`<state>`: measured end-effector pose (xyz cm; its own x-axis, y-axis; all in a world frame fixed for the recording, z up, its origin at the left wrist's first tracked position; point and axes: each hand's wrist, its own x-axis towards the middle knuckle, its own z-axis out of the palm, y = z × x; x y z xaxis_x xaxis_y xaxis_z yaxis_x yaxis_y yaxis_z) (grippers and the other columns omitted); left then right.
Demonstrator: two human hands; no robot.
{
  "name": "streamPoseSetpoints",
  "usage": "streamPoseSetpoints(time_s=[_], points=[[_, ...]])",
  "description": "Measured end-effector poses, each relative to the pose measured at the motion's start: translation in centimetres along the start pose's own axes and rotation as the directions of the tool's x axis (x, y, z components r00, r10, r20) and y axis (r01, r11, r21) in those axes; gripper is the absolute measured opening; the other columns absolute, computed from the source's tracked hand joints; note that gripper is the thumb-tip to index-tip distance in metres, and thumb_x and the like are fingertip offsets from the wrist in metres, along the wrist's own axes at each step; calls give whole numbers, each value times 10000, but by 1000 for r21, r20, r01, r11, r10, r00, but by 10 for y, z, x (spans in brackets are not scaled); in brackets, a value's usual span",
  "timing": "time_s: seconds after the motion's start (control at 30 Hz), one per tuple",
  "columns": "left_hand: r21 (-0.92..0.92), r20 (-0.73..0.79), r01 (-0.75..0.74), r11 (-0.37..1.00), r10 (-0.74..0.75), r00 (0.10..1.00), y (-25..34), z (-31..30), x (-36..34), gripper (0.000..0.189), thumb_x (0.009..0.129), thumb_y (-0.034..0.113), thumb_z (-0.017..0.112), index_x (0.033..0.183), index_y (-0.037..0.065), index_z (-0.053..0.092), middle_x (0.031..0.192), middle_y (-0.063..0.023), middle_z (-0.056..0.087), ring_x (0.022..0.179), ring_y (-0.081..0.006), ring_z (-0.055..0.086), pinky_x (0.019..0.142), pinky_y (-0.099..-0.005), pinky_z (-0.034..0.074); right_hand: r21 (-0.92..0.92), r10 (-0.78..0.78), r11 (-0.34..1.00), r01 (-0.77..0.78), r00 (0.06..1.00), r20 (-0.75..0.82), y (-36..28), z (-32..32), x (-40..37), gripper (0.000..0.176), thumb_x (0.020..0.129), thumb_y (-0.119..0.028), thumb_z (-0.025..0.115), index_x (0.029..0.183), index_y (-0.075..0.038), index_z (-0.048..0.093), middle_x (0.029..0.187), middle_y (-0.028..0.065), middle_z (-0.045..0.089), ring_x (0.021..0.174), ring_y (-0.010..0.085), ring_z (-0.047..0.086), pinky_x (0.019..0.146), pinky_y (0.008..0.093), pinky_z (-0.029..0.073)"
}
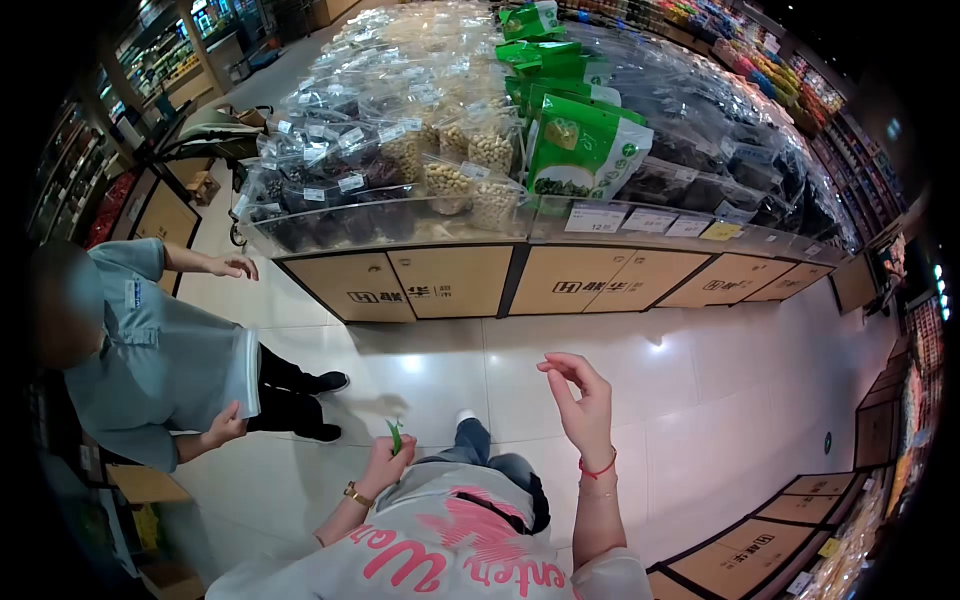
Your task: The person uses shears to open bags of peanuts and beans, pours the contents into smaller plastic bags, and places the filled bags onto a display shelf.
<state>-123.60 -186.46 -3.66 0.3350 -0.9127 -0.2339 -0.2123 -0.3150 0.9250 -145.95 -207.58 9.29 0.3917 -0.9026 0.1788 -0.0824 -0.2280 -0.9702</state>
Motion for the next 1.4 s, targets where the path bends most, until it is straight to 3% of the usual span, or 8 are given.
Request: streamPoseSetpoints(time_s=[0.23,0.37,0.57,1.07,1.3,1.33,1.37,1.4], points=[[-13,-198,-40,999,37,979,36,14,66,355,899,203,530,626,-23,524,495,-95,485,447,-154,456,457,-317,349,62,14,998,-21,994,105,38,-14,128,175,864,-61,561,1021,11,593,923,81,647,850,130,608,797,251,463],[-70,-311,66,995,-84,947,38,26,88,374,911,159,485,570,6,468,486,-53,462,443,-128,425,452,-294,328,121,45,990,-79,964,262,76,3,209,182,868,-48,552,1038,7,584,937,66,641,919,120,600,794,231,457],[-234,-574,153,960,-264,775,72,59,142,347,900,127,485,576,3,475,503,-16,458,475,-89,425,464,-264,329,205,68,964,-171,899,432,115,29,309,189,858,-40,555,1039,10,580,974,67,631,934,116,596,795,228,460],[-312,-703,222,924,-381,600,113,133,218,339,887,85,470,562,-9,480,515,-41,474,491,-111,445,488,-265,342,178,54,966,-187,822,567,191,51,407,243,829,-42,584,1066,-2,548,1049,75,596,978,144,575,804,261,484],[-367,-730,182,912,-403,552,98,149,224,364,900,88,438,544,14,448,521,-29,446,493,-100,395,491,-262,302,-116,-102,971,208,803,588,205,34,406,361,804,-106,584,1154,-44,518,1109,123,588,1007,242,577,874,318,437],[-351,-742,149,925,-371,558,102,149,222,368,906,106,465,552,6,462,515,-17,462,490,-87,418,481,-252,335,-176,73,983,56,761,645,185,27,404,423,794,-107,584,1199,-32,487,1193,159,540,1111,288,522,937,345,404],[-355,-749,147,923,-375,547,104,150,223,368,906,106,465,552,6,462,515,-17,462,490,-87,418,481,-252,335,-173,68,983,62,752,656,193,28,399,423,794,-107,584,1199,-32,487,1193,159,540,1111,288,522,937,345,404],[-348,-740,147,926,-367,564,104,151,224,366,907,107,469,556,4,464,515,-17,463,491,-88,419,481,-252,336,-192,-50,954,231,752,658,201,28,396,453,791,-106,581,1221,-22,468,1238,176,501,1169,308,466,978,356,368]])
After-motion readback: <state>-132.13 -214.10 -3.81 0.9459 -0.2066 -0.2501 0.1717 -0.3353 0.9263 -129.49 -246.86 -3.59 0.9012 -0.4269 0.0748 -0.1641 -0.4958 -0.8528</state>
